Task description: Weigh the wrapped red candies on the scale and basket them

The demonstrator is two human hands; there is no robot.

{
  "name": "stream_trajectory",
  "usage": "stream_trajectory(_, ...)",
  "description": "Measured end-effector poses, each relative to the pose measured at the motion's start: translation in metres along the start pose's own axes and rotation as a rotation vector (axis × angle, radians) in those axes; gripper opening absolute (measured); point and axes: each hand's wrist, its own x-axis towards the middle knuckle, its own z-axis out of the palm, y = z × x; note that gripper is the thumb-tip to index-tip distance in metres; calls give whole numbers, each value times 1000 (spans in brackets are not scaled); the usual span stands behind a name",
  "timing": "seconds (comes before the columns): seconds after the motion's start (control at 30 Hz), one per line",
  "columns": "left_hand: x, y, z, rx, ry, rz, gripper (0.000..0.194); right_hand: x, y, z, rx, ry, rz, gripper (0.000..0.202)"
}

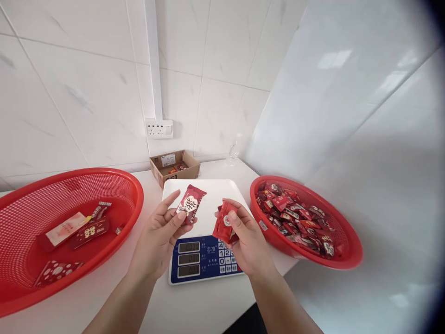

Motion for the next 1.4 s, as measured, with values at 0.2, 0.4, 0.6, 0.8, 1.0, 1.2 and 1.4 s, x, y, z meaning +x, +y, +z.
stream_trajectory(0.2,-2,-6,3,72,-102,-64,46,18,7,-23,-694,45,-152,38)
stream_trajectory(0.4,-4,-5,1,173,-137,-31,42,42,9,-42,-1004,147,-190,33)
stream_trajectory(0.6,-8,-4,0,274,-191,-18,43,33,1,-33,-1029,70,-247,41)
stream_trajectory(0.8,-11,-3,5,297,-239,-20,36,0,-9,-12,-790,-263,-154,50)
stream_trajectory(1.0,-17,-6,7,287,-285,-60,36,-13,-17,-2,-732,-306,-279,40)
stream_trajectory(1.2,-27,-3,5,398,-350,6,32,-25,-32,5,-996,-306,-232,17)
stream_trajectory(1.4,-36,6,15,286,-186,-2,34,-32,-41,2,-850,-437,-76,25)
